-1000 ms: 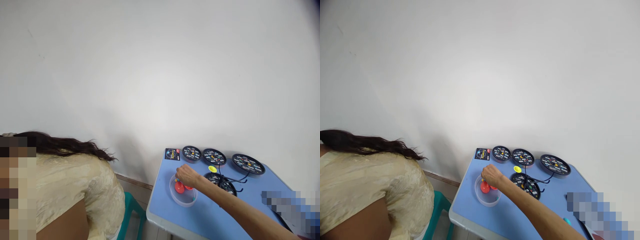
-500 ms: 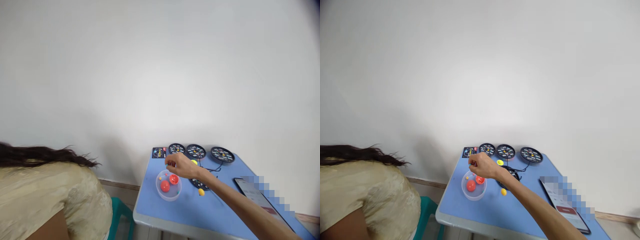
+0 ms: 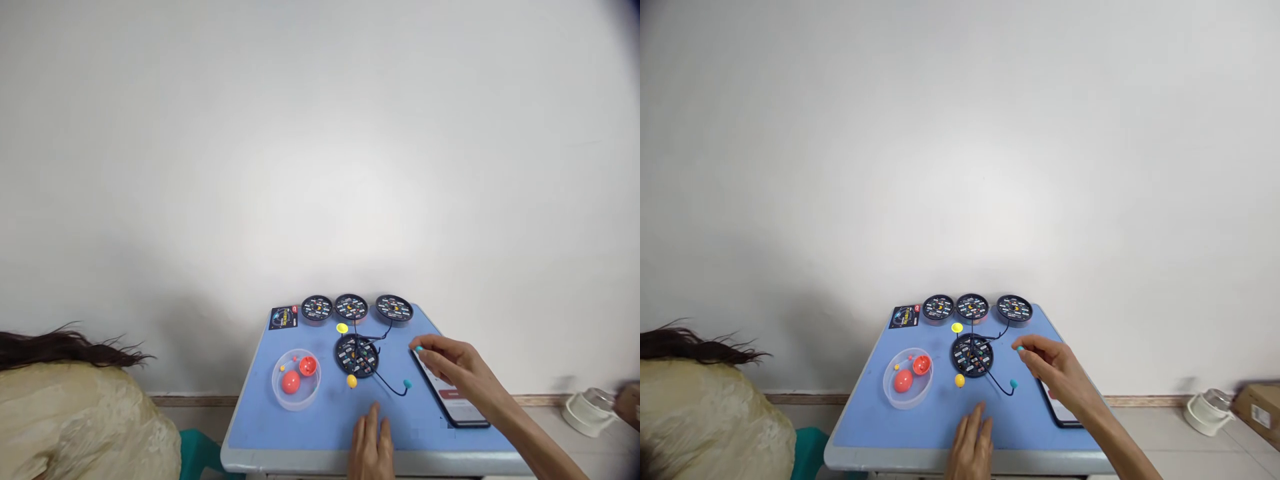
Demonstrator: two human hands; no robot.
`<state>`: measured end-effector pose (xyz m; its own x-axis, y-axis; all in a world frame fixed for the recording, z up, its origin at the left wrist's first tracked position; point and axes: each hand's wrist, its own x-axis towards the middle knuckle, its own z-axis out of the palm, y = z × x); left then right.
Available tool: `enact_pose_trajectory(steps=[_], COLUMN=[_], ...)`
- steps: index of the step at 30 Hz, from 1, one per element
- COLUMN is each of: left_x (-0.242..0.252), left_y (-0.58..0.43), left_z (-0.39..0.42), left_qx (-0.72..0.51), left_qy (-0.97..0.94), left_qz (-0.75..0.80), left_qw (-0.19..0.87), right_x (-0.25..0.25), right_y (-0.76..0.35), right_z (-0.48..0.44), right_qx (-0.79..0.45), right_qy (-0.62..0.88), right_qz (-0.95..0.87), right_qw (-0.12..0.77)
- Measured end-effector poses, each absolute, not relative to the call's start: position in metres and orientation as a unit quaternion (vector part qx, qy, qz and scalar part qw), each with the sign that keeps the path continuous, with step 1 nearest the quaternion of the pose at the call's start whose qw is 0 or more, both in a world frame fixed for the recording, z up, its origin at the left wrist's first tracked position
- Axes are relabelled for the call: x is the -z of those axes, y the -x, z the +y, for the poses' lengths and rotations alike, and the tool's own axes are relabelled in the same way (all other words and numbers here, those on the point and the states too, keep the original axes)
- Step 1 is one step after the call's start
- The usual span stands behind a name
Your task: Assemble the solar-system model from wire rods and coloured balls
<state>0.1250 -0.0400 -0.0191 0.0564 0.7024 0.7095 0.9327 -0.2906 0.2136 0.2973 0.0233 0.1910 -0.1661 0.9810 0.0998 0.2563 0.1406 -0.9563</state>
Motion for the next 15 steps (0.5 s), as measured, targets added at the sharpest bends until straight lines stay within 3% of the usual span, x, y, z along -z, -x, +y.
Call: enact_pose_trajectory(steps=[7, 15], left_x=[0.009, 0.007], left_y=[-0.138, -0.124], left_z=[0.023, 0.033], left_qx=[0.203, 0.194], left_qy=[0.749, 0.750], left_qz=[-0.600, -0.584], left_qw=[0.195, 0.241], right_x=[-0.149, -0.084], right_y=[-0.340, -0.362], right_z=[0.010, -0.028], right_qx=[-0.463, -0.457], right_qy=[0.535, 0.568], right_qz=[-0.547, -0.506], right_qw=[0.447, 0.461])
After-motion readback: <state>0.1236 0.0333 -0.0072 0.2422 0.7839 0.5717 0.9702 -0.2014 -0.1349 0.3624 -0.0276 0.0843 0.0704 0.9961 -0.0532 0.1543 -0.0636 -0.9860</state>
